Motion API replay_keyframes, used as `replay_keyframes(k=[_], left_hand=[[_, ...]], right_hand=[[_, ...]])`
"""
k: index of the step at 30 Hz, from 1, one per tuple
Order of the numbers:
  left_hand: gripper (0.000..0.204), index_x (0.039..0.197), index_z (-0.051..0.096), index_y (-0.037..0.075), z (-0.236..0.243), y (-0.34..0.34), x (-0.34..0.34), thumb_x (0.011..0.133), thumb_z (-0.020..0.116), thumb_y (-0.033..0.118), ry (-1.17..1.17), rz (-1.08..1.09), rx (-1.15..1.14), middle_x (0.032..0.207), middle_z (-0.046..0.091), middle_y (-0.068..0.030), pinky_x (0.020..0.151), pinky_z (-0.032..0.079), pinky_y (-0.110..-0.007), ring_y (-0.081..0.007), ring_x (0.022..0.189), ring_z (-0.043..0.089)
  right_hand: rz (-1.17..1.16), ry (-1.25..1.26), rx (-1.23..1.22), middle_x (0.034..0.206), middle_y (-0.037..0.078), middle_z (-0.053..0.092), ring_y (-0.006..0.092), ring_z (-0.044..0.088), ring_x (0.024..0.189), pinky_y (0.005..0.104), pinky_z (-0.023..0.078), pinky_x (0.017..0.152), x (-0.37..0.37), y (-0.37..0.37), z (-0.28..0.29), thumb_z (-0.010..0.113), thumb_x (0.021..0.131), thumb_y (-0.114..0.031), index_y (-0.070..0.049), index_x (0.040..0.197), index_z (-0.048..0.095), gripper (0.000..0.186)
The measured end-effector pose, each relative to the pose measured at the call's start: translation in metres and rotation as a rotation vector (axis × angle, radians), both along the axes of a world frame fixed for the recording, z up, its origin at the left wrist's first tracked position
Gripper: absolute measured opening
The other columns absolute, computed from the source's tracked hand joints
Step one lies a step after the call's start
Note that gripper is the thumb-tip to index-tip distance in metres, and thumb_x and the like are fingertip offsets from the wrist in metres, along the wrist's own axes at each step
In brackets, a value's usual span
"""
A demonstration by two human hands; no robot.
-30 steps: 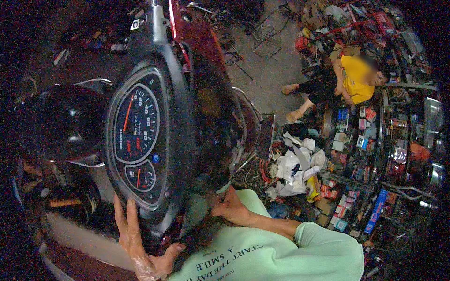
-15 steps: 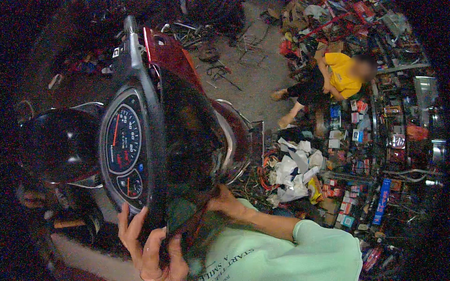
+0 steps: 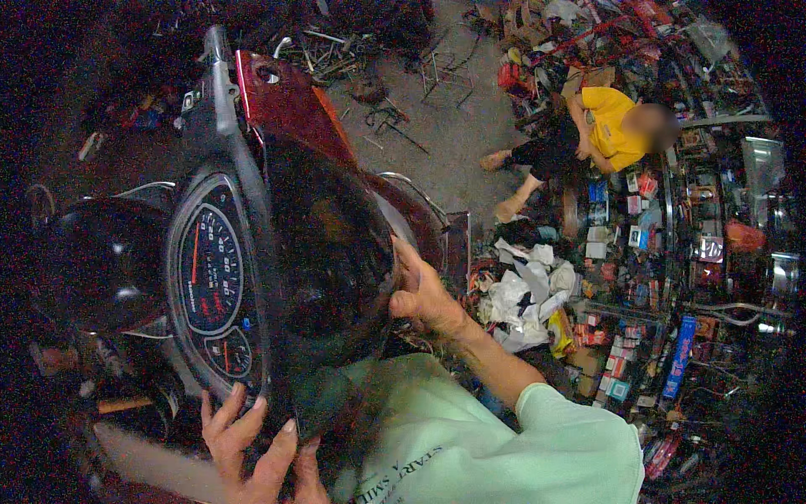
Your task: The person aligns and secures the scooter's front dashboard and fairing, then uses a screwdriver to tighten fasteners on the side panel. They also use a flashlight to inspect the area under the seat and around the bodywork.
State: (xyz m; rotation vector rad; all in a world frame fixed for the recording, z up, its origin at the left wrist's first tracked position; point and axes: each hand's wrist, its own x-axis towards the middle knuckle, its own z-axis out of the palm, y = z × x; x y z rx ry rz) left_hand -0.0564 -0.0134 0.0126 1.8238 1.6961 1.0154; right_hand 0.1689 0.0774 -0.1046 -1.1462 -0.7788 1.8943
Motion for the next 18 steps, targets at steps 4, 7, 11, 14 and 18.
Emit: replay_keyframes(k=[4, 7, 11, 14, 18], left_hand=[[0.086, 0.134, 0.041, 0.006, -0.011, -0.012, -0.021, 0.064, 0.077, 0.04, 0.269, -0.321, -0.076, 0.134, 0.032, -0.0325, 0.1, 0.032, -0.054, -0.048, 0.118, 0.042], [0.064, 0.121, 0.047, 0.003, -0.007, -0.006, -0.006, 0.069, 0.073, 0.029, 0.166, -0.152, -0.056, 0.12, 0.044, -0.0266, 0.097, 0.034, -0.053, -0.0436, 0.109, 0.048], [0.073, 0.123, 0.039, -0.002, -0.01, -0.011, 0.001, 0.065, 0.076, 0.023, 0.264, -0.084, -0.089, 0.124, 0.041, -0.0253, 0.1, 0.031, -0.047, -0.0408, 0.115, 0.044], [0.048, 0.107, 0.048, 0.0, -0.004, -0.006, 0.008, 0.07, 0.073, 0.017, 0.162, 0.025, -0.085, 0.112, 0.049, -0.0213, 0.094, 0.036, -0.048, -0.0388, 0.107, 0.049], [0.035, 0.097, 0.05, 0.003, -0.01, 0.003, 0.016, 0.076, 0.071, 0.022, -0.062, 0.198, -0.128, 0.111, 0.053, -0.017, 0.09, 0.041, -0.045, -0.0351, 0.108, 0.05]], right_hand=[[0.019, -0.015, -0.025, 0.144, 0.011, 0.029, 0.0224, 0.029, 0.132, 0.0362, 0.022, 0.11, 0.002, 0.009, 0.01, 0.084, 0.056, -0.046, 0.002, 0.142, 0.018, 0.119], [-0.002, 0.014, -0.016, 0.145, 0.013, 0.027, 0.0254, 0.028, 0.133, 0.0381, 0.023, 0.109, 0.005, 0.01, -0.002, 0.085, 0.055, -0.045, 0.003, 0.141, 0.019, 0.119], [-0.003, -0.551, 0.419, 0.14, 0.02, 0.031, 0.0319, 0.029, 0.131, 0.0424, 0.026, 0.107, 0.011, 0.015, 0.034, 0.086, 0.05, -0.047, 0.002, 0.139, 0.023, 0.12], [0.197, -0.815, 1.206, 0.127, 0.021, 0.045, 0.0375, 0.04, 0.122, 0.0534, 0.026, 0.103, -0.012, 0.014, 0.081, 0.074, 0.06, -0.056, -0.003, 0.122, 0.044, 0.087], [0.432, -0.851, 1.726, 0.093, 0.011, 0.063, 0.0311, 0.06, 0.101, 0.0632, 0.029, 0.098, -0.06, 0.027, 0.102, 0.056, 0.081, -0.04, -0.004, 0.086, 0.066, 0.038]])
